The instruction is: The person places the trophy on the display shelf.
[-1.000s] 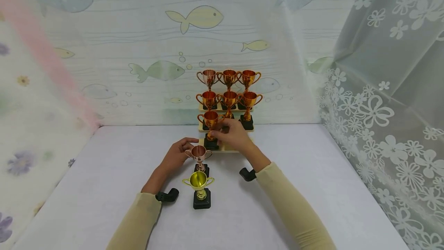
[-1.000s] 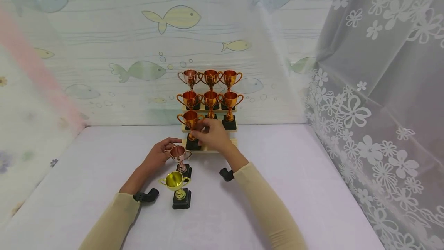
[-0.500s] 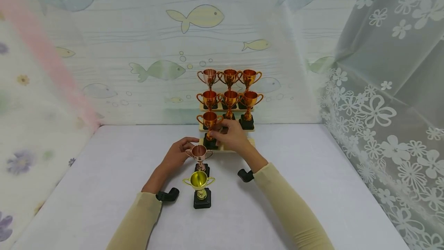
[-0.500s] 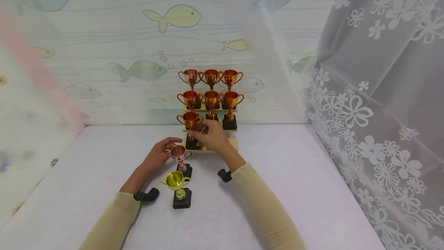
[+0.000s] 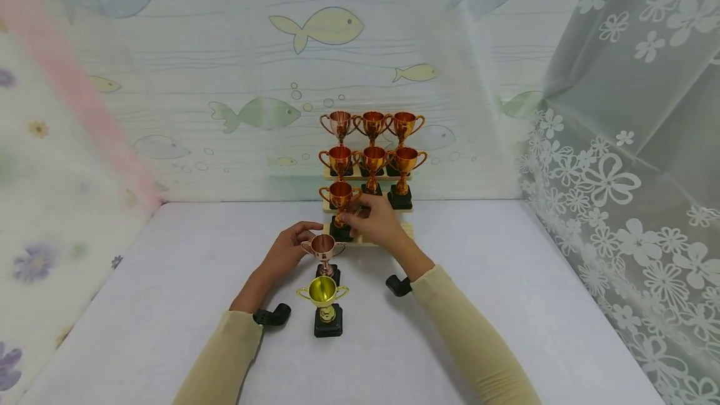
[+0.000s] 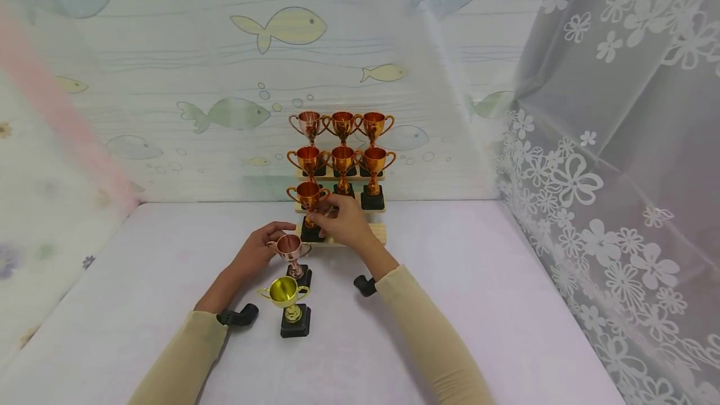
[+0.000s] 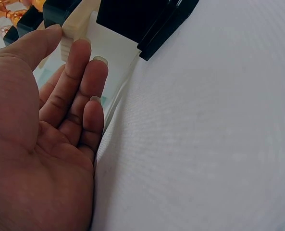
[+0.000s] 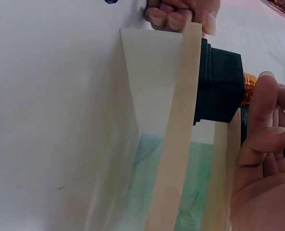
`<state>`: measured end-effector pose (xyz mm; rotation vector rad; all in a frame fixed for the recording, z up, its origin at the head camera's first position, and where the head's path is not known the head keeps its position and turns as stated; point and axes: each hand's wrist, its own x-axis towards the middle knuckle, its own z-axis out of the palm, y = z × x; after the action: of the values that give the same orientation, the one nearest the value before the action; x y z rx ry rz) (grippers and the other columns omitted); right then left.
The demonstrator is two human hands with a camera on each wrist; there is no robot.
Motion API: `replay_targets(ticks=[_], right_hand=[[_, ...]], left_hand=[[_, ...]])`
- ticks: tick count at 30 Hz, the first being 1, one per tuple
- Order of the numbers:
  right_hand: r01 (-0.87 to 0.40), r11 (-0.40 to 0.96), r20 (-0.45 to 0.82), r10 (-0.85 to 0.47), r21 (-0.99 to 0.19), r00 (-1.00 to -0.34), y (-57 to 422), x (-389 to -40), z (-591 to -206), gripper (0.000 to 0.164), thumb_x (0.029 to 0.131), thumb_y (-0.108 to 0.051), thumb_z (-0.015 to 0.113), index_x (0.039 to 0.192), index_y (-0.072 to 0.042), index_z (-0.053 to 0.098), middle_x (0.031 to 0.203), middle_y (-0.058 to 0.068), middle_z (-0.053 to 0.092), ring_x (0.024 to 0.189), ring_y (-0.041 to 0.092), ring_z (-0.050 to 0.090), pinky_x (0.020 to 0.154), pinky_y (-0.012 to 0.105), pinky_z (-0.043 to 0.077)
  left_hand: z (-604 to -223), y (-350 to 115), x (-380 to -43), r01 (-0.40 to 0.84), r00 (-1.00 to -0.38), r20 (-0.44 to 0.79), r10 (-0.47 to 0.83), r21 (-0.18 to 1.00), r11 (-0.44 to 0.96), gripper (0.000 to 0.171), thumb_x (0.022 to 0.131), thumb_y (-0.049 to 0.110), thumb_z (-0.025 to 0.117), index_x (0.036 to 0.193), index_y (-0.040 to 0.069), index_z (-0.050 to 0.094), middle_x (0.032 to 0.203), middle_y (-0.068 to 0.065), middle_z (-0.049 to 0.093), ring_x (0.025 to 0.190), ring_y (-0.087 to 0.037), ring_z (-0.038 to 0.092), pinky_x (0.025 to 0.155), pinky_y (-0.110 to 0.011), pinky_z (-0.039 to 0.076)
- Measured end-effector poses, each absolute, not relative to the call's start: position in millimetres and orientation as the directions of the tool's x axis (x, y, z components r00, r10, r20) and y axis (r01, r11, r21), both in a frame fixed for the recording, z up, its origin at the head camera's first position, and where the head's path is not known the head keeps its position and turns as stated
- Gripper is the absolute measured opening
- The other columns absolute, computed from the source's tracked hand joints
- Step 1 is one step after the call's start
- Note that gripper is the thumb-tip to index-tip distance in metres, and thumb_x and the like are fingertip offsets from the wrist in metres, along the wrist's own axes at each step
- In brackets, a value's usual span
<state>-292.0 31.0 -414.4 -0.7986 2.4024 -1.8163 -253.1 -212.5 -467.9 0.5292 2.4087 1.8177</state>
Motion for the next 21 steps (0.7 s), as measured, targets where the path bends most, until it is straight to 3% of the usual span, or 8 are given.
replay_targets(ticks=[7,12,16,21], right_hand=[[-0.369,0.197,0.270,-0.398,-0.908,-0.877,37,-284,-408,0.014,0.090,-0.015,0.074,0.103,-0.008,0.071,0.089,0.007,0.069,0.062,0.026,0.069,0.060,0.037,0.055],[-0.378,0.213,0.275,-0.395,-0.901,-0.877,43,-276,-407,0.018,0.091,-0.015,0.073,0.108,-0.008,0.072,0.088,0.007,0.068,0.065,0.026,0.069,0.056,0.031,0.051],[-0.368,0.191,0.271,-0.397,-0.910,-0.877,48,-270,-409,0.022,0.092,-0.013,0.071,0.111,-0.003,0.070,0.090,0.010,0.066,0.066,0.033,0.068,0.051,0.029,0.045],[-0.391,0.182,0.298,-0.393,-0.902,-0.870,50,-265,-414,0.023,0.092,-0.011,0.071,0.111,0.002,0.068,0.090,0.017,0.066,0.065,0.040,0.064,0.052,0.027,0.045]], left_hand=[[-474,-214,-256,0.222,-0.941,0.137,0.310,0.939,0.261,0.047,0.090,-0.007,0.055,0.137,-0.002,0.054,0.099,-0.014,0.070,0.079,-0.016,0.058,0.069,-0.027,0.041],[-492,-218,-265,0.217,-0.948,0.136,0.288,0.937,0.272,0.048,0.091,-0.006,0.054,0.138,0.005,0.055,0.100,-0.011,0.070,0.078,-0.013,0.057,0.067,-0.026,0.040],[-495,-218,-265,0.219,-0.949,0.138,0.282,0.936,0.277,0.047,0.091,-0.005,0.055,0.137,0.009,0.056,0.100,-0.010,0.070,0.078,-0.013,0.056,0.066,-0.026,0.039],[-496,-218,-264,0.234,-0.945,0.153,0.290,0.934,0.270,0.048,0.090,-0.006,0.055,0.137,0.006,0.056,0.099,-0.012,0.069,0.079,-0.014,0.058,0.068,-0.026,0.041]])
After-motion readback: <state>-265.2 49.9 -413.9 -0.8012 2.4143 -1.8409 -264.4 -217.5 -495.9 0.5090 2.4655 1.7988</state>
